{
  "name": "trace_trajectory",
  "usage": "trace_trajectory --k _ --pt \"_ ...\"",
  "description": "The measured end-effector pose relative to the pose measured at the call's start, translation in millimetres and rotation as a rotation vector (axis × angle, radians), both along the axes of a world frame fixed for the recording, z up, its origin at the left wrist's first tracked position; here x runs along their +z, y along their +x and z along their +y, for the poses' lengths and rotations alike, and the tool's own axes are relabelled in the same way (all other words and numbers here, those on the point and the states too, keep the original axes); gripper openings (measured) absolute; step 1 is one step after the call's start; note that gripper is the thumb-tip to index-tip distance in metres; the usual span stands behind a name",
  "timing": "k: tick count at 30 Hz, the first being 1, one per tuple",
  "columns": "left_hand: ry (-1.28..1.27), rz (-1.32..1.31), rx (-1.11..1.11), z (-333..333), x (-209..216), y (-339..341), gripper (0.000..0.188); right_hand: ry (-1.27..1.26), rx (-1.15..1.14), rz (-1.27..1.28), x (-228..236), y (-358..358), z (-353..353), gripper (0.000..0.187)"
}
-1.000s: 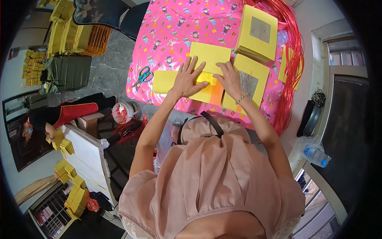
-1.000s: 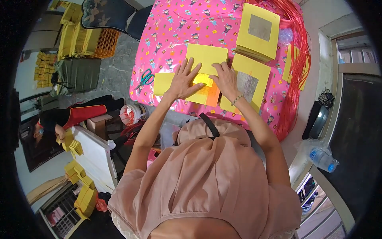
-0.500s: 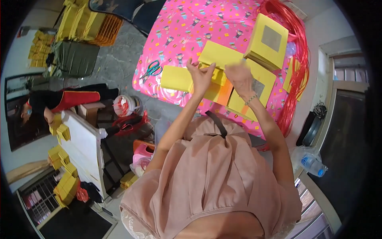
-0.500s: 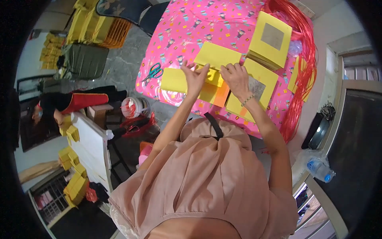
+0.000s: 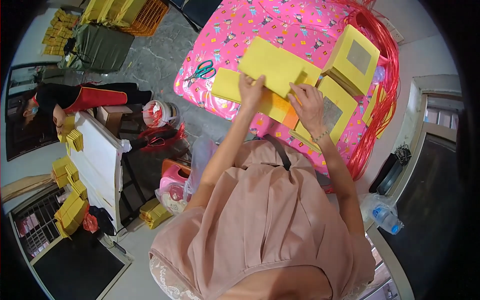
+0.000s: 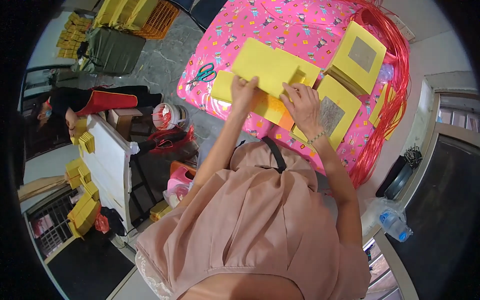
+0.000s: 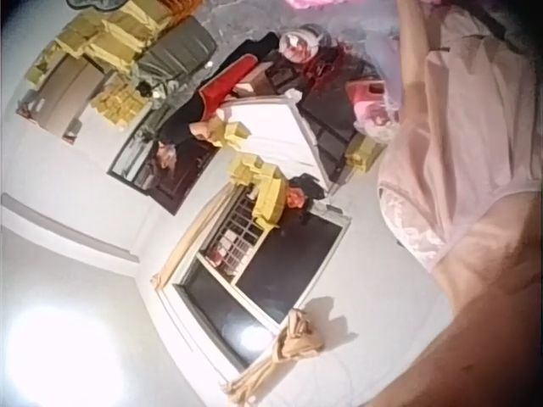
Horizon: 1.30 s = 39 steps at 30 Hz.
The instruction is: Folding and stacking sheets of gold and silver joss paper into boxes.
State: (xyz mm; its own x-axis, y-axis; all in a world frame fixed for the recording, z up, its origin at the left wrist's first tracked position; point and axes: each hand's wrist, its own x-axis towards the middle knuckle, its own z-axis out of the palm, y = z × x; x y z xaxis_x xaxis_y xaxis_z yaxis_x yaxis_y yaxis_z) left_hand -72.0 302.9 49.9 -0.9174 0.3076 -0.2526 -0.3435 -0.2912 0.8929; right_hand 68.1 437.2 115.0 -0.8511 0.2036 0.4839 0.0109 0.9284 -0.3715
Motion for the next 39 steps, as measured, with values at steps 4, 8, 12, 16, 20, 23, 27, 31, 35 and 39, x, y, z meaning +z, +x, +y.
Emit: trace_trajectory --k 4,8,12,16,20,23,27,31,35,39 --pt "-0.101 -0.073 0.088 -75 2 -35 0.04 -0.12 -0.069 -0.064 -7 16 0 0.031" --pt "-0.084 -0.213 0.163 -119 -41 -45 0.03 -0.152 -0.095 -0.117 -18 29 -2 0.029" --pt "-0.03 -0.331 0.166 -124 -71 -31 0.03 -0.168 -0.112 -0.156 -27 36 -5 0.029" --pt "-0.125 -0.297 0.129 -114 -88 -25 0.025 -0.168 -0.118 -0.182 -33 41 -3 0.03" --pt "-0.268 -0.155 0.179 -124 -124 -29 0.026 -0.148 -0.079 -0.18 -30 35 -6 0.03" --pt "-0.426 -0.123 0.217 -106 -127 -25 0.028 -0.152 -0.101 -0.178 -32 39 -4 0.029" --pt "-0.53 -0.069 0.301 -102 -126 -24 0.034 -0.149 -0.102 -0.213 -29 39 -5 0.029" --pt "-0.594 -0.097 0.293 -105 -128 -26 0.039 -0.157 -0.094 -0.229 -27 40 -5 0.03" --pt "-0.847 0.012 0.271 -94 -112 -20 0.055 -0.185 -0.107 -0.248 -22 45 -4 0.03" --pt "-0.892 0.173 0.334 -97 -108 -14 0.068 -0.193 -0.088 -0.214 -7 46 -9 0.031"
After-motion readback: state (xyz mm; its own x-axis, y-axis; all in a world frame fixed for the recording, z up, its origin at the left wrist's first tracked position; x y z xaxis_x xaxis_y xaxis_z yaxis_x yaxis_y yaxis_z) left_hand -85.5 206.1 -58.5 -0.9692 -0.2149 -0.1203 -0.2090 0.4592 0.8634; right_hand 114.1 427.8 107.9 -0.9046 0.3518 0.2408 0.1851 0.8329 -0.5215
